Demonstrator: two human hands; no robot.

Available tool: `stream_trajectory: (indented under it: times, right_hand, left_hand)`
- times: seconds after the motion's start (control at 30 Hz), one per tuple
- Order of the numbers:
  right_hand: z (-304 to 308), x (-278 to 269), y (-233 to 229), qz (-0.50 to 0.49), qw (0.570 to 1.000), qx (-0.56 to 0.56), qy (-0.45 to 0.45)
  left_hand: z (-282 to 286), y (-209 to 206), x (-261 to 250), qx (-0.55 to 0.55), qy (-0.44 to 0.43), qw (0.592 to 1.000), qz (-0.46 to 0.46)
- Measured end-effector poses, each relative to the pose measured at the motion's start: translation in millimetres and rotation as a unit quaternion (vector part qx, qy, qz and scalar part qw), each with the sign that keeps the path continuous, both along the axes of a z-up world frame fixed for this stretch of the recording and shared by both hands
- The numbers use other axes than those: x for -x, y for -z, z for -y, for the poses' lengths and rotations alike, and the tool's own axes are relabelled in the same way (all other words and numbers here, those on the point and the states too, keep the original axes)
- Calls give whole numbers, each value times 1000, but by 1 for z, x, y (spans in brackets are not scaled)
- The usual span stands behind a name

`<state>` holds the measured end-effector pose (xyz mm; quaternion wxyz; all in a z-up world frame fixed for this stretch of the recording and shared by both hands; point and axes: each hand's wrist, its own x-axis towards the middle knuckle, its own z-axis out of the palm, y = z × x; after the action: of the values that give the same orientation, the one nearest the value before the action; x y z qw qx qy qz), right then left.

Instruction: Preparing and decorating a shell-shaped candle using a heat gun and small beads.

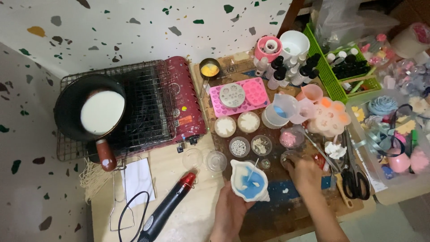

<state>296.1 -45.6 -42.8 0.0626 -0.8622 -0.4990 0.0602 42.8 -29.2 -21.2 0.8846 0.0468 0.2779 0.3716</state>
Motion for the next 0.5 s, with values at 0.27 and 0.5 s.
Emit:
stream_trajectory:
  times: [0.27, 0.5]
  right_hand:
    - [4, -5, 17, 15, 999, -42, -23]
    - [8, 5, -9, -3, 994, -110, -27]
  left_hand:
    - [-1, -10, -4, -4, -2, 1000, -15]
    - [0, -19, -8, 7, -1, 1000, 3]
